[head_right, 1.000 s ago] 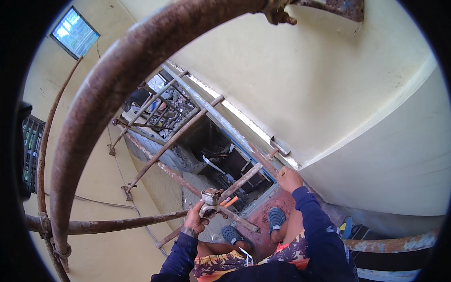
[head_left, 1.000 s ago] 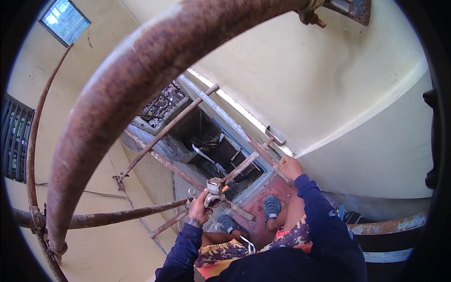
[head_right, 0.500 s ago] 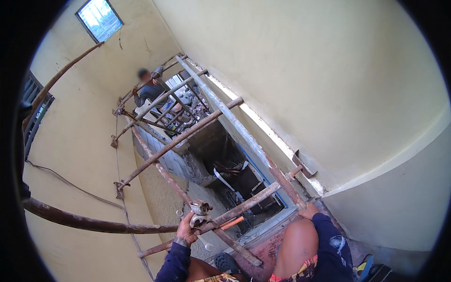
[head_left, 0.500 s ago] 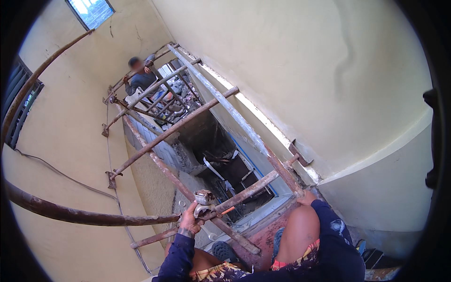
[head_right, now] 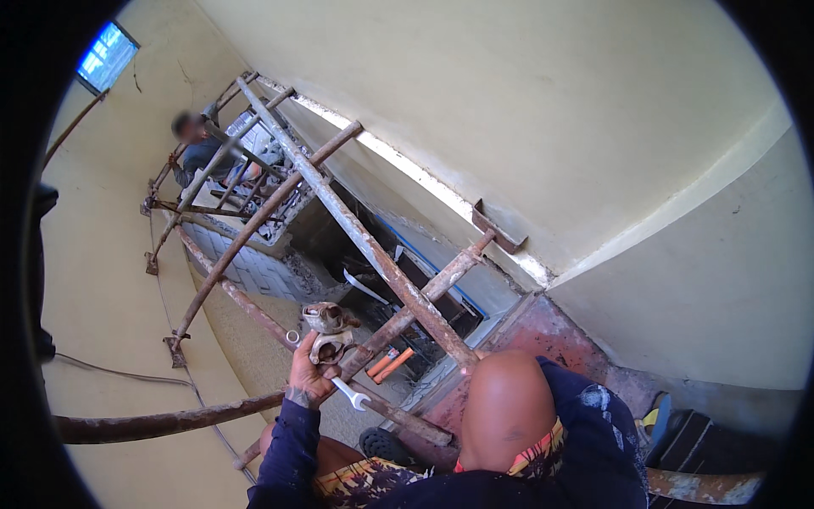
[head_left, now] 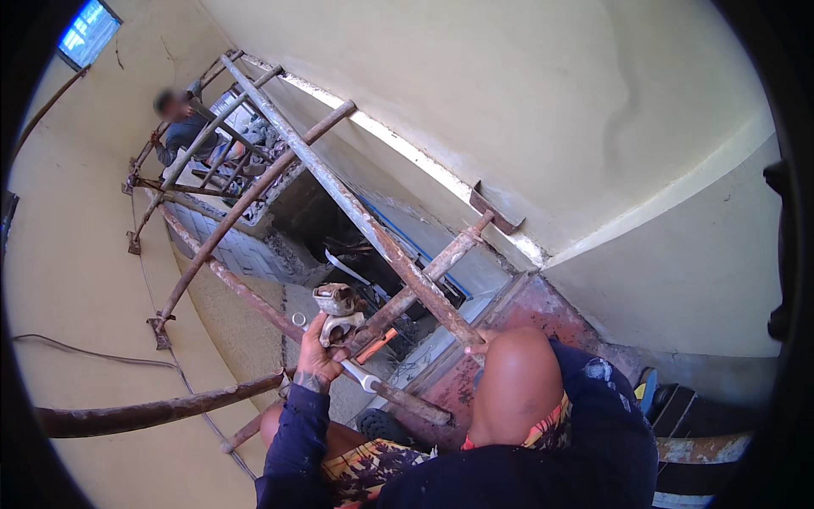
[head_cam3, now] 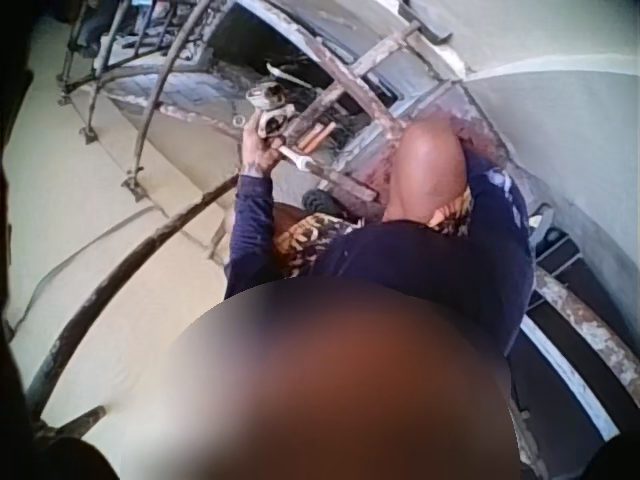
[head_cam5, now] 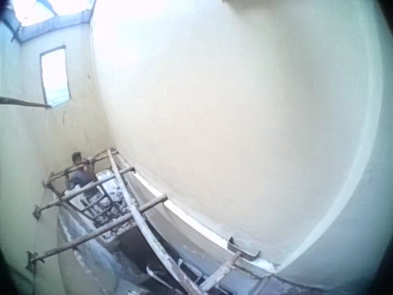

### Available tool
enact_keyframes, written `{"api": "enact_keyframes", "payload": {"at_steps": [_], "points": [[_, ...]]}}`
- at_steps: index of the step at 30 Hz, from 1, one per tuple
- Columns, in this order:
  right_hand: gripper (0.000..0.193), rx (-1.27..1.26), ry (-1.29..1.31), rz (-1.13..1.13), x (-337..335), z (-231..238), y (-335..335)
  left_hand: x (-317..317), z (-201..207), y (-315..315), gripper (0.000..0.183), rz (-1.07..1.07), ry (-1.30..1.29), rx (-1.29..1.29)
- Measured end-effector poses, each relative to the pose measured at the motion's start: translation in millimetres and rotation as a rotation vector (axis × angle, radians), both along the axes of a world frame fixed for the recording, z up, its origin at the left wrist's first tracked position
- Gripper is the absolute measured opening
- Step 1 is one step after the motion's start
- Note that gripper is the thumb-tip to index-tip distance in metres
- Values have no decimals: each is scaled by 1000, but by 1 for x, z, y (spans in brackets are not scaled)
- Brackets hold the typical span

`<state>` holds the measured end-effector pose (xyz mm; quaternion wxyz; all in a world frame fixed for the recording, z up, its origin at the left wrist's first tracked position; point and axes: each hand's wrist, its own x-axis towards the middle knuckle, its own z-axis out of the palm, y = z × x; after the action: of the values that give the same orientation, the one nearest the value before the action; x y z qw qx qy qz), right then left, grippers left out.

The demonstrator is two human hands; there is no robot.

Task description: The person assembles a metal scaffolding structure by attaching metal clamps to vertical poles using a wrench. They tighten the bolts to secure the clamps in place.

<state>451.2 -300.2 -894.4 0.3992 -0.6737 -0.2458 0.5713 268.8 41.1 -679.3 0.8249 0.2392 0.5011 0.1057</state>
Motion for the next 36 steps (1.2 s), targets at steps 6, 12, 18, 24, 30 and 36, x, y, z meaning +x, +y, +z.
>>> {"api": "enact_keyframes", "payload": {"at_steps": [6,12,18,24,30,36], "points": [[58,-103,-204,242,105,67,29,50,-17,-25,35,-109,-380,-203],[52,203,-223,349,101,224,131,51,-6,-35,36,-148,-394,-183],[51,194,62,-28,9,198,162,48,-34,-33,41,-130,-622,-227],[35,242,531,-54,-24,209,170,18,-13,-24,31,17,-503,-59],[44,188,1014,-7,-19,208,166,9,-22,-32,31,31,-520,115],[39,331,190,7,2,194,163,2,-23,-29,98,-32,-504,-81]]}}
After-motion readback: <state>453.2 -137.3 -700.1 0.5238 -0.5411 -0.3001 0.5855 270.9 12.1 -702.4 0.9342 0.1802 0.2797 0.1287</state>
